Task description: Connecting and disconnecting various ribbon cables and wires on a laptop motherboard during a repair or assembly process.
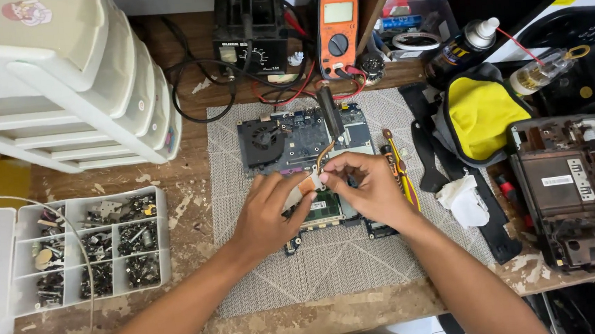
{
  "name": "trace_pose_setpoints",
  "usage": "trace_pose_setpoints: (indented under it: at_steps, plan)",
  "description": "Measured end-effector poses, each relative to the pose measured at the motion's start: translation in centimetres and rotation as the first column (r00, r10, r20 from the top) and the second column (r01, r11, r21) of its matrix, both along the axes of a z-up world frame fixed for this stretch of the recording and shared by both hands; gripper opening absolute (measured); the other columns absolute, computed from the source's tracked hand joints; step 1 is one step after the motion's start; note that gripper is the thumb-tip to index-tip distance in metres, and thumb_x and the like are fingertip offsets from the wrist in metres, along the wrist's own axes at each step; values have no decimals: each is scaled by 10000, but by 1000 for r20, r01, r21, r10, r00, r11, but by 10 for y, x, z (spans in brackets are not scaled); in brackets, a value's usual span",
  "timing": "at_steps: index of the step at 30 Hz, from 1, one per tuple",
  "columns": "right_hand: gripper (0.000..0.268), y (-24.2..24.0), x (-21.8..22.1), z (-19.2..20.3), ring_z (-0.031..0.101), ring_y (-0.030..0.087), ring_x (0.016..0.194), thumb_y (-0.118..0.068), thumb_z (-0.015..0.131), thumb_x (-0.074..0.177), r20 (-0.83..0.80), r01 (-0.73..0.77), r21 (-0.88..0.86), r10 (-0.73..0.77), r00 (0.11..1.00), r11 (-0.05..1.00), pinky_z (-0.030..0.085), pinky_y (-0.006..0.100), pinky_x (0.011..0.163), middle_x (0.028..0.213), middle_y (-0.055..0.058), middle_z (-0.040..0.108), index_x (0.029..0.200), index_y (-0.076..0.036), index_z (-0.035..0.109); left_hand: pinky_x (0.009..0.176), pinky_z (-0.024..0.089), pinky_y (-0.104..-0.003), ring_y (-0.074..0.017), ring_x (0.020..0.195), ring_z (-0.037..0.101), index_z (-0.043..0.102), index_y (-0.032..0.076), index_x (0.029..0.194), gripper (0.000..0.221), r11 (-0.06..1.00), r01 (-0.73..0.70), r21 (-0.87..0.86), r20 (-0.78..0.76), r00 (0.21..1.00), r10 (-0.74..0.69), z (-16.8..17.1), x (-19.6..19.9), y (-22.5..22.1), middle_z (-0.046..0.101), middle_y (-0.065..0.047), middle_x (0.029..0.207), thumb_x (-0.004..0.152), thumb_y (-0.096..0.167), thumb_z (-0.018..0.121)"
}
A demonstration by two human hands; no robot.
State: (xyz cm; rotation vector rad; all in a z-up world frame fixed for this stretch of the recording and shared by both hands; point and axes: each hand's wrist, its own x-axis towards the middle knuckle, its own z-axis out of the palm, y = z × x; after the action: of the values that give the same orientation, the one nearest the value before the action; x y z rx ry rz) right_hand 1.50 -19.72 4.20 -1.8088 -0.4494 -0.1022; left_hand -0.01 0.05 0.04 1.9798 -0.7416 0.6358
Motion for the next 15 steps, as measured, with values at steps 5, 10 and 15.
trace_pose_setpoints:
  at_steps: [5, 10, 15]
  plan:
    - [57, 1, -2, 4, 623, 159, 585, 61, 717, 843, 7, -11, -32, 11, 1000, 999, 528, 295, 588, 634, 137, 698, 896, 44, 729, 620, 433, -308, -223, 610, 579, 712, 14, 1137, 279, 1000, 11, 4, 15, 1000, -12, 1, 0, -1, 582, -72, 732, 875, 80, 780]
    - [49, 3, -2, 5, 612, 151, 586, 63, 708, 852, 44, -1, -48, 3, 999, 999, 529, 311, 590, 620, 133, 688, 892, 48, 731, 608, 432, -305, -210, 583, 565, 709, 3, 1141, 267, 1000, 29, -3, -5, 1000, -29, 4, 0, -1, 582, -77, 712, 891, 78, 765]
    - [35, 3, -2, -2, 630, 163, 575, 52, 717, 862, 74, 16, -46, -12, 997, 999, 544, 314, 599, 625, 124, 697, 891, 38, 731, 594, 436, -297, -207, 571, 559, 704, 6, 1155, 269, 1000, 31, 1, -14, 999, -31, 1, 1, -1, 583, -75, 704, 900, 78, 754]
